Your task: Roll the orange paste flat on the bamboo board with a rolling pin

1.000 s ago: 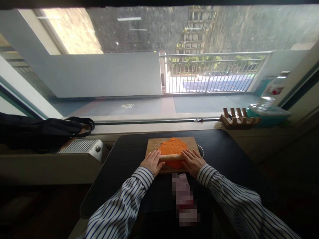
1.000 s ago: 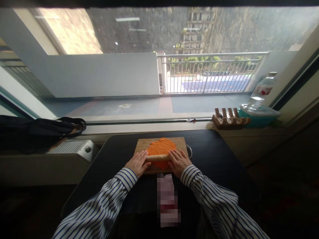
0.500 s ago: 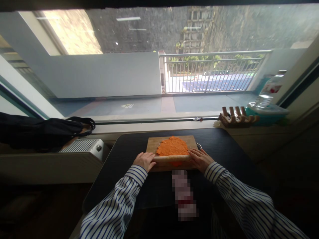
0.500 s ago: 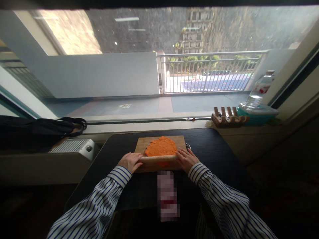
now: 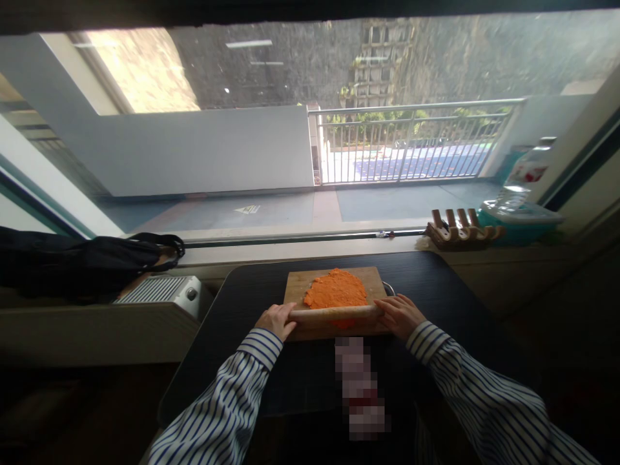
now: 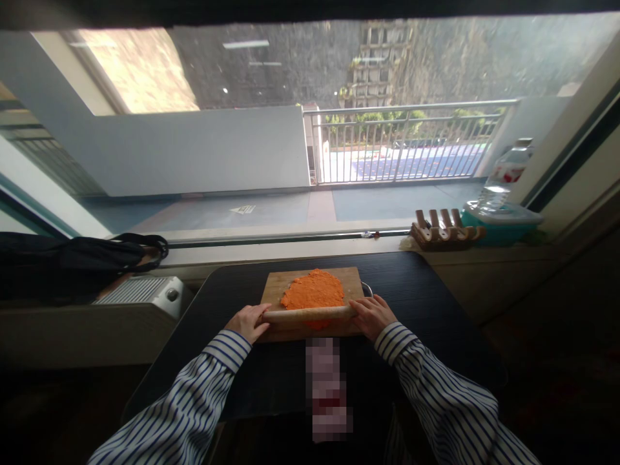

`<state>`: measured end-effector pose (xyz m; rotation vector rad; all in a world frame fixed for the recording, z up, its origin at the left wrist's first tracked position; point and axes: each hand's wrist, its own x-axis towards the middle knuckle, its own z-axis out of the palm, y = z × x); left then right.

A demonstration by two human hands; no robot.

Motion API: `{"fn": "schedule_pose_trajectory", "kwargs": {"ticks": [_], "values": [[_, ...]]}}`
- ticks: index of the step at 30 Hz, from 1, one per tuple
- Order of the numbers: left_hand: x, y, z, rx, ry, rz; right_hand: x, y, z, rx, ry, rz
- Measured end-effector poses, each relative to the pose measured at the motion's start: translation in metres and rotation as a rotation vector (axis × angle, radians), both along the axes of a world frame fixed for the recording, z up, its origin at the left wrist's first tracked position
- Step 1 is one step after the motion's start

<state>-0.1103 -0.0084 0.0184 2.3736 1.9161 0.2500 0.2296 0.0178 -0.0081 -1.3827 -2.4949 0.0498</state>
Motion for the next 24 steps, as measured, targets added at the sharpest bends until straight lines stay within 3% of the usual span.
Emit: {"fn": "schedule_pose_trajectory", "kwargs": {"ticks": [8,14,24], "values": [[-0.005,0.000,-0.012,0.005,-0.246,0.099,0.005,0.008,-0.010,-0.113,0.185,-0.044],[-0.006,-0.001,-0.010,-0.010,-0.389,0.190,0.003,0.011,-0.016,-0.204,0.385,-0.088],[-0.009,0.006,-0.009,0.032,-0.397,0.040,0.005,0.027,-0.027,-0.348,0.602,-0.127]]}}
